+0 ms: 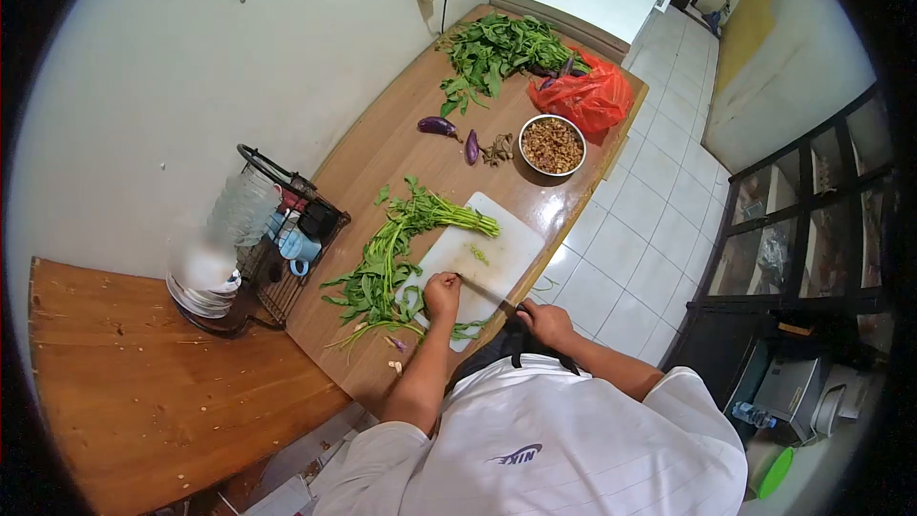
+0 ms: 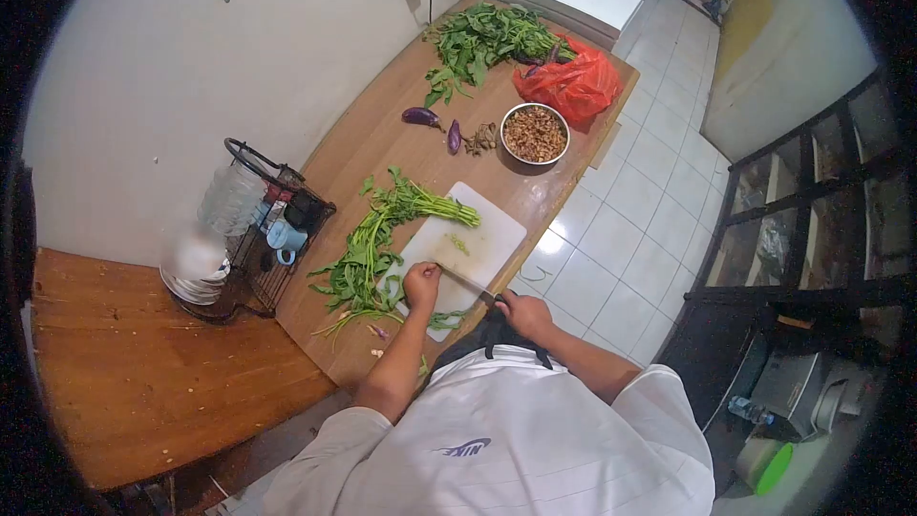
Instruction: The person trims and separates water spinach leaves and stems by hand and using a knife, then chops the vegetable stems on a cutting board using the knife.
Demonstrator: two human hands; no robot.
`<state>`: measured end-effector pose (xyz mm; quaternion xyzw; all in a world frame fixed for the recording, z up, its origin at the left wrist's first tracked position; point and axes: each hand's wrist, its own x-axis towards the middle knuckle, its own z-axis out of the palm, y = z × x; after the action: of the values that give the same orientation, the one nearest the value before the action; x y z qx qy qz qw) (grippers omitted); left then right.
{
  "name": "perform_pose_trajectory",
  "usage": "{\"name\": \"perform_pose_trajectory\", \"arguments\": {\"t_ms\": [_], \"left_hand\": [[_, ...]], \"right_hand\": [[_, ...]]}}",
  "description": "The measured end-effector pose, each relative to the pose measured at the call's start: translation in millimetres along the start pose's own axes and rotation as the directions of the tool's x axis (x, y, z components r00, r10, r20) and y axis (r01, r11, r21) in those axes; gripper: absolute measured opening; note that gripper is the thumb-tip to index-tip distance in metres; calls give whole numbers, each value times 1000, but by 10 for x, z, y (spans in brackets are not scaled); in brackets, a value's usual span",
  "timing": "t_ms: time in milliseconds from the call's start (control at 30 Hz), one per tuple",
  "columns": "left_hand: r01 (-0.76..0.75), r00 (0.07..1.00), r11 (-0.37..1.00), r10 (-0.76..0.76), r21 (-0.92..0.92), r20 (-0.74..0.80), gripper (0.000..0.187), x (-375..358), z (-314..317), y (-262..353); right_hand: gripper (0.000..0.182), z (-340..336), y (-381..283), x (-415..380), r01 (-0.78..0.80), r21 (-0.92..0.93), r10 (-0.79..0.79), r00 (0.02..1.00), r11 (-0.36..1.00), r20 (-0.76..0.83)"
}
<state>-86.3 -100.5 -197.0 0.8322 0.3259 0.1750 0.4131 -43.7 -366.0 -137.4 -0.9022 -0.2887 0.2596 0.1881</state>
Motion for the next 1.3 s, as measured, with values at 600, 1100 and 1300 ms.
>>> {"name": "perform_pose_trajectory", "arguments": {"t_ms": [600, 1100, 1300], "left_hand": [[7, 999, 998, -10, 68, 39, 15, -32, -21, 11], [-39, 999, 996, 37, 82, 26, 18, 6, -48, -43], [-3, 1000, 999, 4, -36, 27, 16, -16, -27, -85]], "right_hand": [[36, -75, -42, 27, -38, -16, 38, 998, 999, 46], [33, 2, -268, 289, 16, -12, -16, 1000, 1000, -18], [35, -21, -147, 64, -29, -3, 29, 1000, 1000, -4]]}}
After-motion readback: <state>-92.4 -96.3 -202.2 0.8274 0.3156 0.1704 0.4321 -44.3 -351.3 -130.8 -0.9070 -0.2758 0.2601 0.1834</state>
